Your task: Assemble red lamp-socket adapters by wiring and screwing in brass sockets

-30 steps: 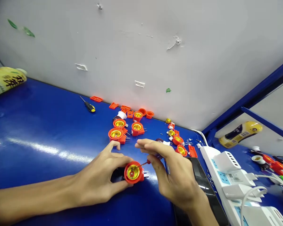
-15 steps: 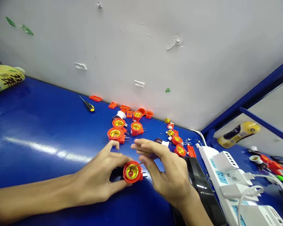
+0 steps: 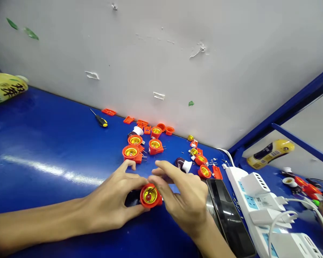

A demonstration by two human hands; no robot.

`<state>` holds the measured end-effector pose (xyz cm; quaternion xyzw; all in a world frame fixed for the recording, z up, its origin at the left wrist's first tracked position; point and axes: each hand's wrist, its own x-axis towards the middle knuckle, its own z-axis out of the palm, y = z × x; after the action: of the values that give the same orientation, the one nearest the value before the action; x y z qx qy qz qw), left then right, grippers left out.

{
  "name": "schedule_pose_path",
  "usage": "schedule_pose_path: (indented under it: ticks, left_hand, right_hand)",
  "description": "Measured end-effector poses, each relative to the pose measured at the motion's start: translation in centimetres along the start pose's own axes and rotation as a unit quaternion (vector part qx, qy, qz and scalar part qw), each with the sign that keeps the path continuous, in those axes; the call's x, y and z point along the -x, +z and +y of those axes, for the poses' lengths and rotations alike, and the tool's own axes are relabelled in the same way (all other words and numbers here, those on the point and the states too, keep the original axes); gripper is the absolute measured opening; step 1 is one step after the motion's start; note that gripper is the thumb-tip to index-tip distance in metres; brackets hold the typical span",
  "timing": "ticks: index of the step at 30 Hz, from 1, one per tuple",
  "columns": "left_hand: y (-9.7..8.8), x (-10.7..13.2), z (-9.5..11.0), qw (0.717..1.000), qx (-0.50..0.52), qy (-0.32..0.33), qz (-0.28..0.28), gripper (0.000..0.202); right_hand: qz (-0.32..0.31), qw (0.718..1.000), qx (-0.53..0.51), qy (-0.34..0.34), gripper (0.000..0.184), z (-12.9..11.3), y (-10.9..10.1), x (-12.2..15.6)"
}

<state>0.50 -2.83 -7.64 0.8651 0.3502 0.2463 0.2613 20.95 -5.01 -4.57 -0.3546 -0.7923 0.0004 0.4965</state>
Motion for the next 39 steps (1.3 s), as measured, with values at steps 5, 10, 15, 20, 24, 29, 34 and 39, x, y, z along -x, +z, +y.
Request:
schedule_pose_path:
  ticks: [5, 10, 15, 20, 24, 29, 34, 39]
  left_hand:
    - [0.0, 0.0, 0.0, 1.000, -0.004, 0.004, 0.009, 0.012]
    - [0.1, 0.0, 0.0, 1.000, -0.004, 0.005, -0.006, 0.011]
    - [0.1, 0.0, -0.1, 1.000, -0.003, 0.010, 0.012, 0.012]
    - [0.1, 0.0, -0.1, 1.000, -0.013, -0.003, 0.003, 0.014]
    - [0.1, 0.0, 0.0, 1.000, -0.008, 0.009, 0.006, 0.011]
    - [0.2, 0.1, -0.1, 1.000, -0.002, 0.009, 0.012, 0.012]
    - [0.1, -0.1, -0.2, 1.000, -0.010, 0.007, 0.010, 0.011]
    - [0.2, 0.1, -0.2, 1.000, -0.014, 0.023, 0.016, 0.009]
  right_hand:
    - [-0.058, 0.998, -0.024, -0.020, 0.054, -0.2, -0.5, -0.2]
    - [-0.048, 0.994, -0.094, 0.041, 0.047, -0.4, -0.8, -0.4]
    - [0.063, 0.993, 0.091, -0.030, 0.033, -0.4, -0.3, -0.8]
    - [-0.038, 0.999, -0.017, -0.015, 0.053, -0.2, -0.8, -0.5]
    - [0.030, 0.998, -0.048, 0.025, 0.042, -0.2, -0.7, -0.1]
    - [0.051, 0.994, 0.082, -0.046, 0.041, -0.2, -0.5, -0.3]
    - [-0.055, 0.998, -0.034, -0.001, 0.053, -0.3, -1.0, -0.4]
    - [0.067, 0.995, 0.072, 0.009, 0.026, -0.6, -0.7, -0.7]
